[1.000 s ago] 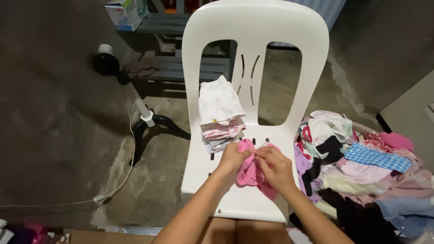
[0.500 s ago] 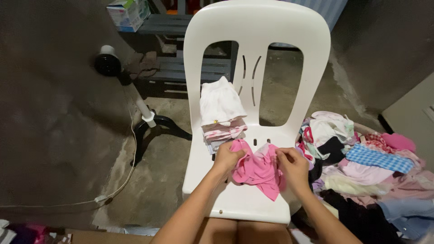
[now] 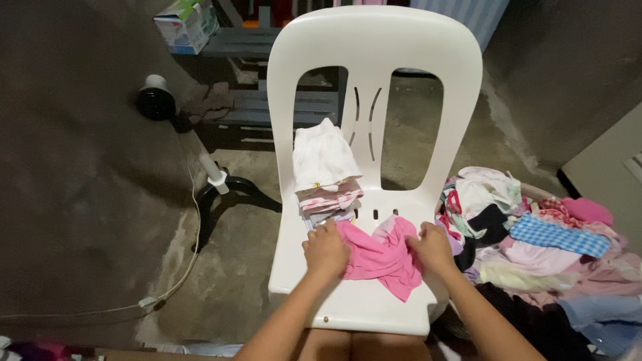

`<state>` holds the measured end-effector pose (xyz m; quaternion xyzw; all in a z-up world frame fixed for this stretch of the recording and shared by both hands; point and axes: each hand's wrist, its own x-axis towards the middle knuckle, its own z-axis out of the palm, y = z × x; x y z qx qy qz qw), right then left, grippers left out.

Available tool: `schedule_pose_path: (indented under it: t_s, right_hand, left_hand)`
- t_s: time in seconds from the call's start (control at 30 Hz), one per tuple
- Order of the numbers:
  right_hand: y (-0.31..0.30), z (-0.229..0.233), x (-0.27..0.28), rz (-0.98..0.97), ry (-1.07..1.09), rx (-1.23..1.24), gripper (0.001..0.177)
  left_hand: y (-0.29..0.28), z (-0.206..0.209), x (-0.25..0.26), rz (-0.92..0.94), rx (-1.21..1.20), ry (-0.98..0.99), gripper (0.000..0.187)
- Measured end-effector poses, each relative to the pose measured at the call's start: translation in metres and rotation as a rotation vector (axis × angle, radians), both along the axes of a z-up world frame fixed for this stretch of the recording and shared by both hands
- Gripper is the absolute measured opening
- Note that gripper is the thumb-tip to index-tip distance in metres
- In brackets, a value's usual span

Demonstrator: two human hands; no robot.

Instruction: The person folds several small garments one by one on a white plastic chair. They pick up a pink top, fold it, and place it on a growing stack. They then fold a purple garment and a white garment with pink trim, stacking each on the chair.

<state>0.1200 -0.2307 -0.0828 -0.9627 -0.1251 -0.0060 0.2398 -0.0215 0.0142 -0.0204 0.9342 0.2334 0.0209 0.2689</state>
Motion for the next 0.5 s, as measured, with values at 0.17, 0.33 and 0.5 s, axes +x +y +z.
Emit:
schedule_pose_path:
  t_s: [0.17, 0.33, 0.5]
  right_hand:
    - [0.029, 0.005, -0.007, -0.116, 0.514, 0.353, 0.032]
    - [0.035, 0.065, -0.012, 0.061, 0.767, 1.018, 0.019]
    - [0.02, 0.16, -0.011, 0.023, 0.752, 0.962, 0.019]
  left_hand:
    - [-0.036, 0.022, 0.0, -0.18, -0.057, -0.054, 0.064]
    - [-0.043, 0.053, 0.009, -0.335, -0.396, -0.186, 0.086]
    - [-0.034, 0.074, 0.026, -0.475, -0.632, -0.451, 0.061]
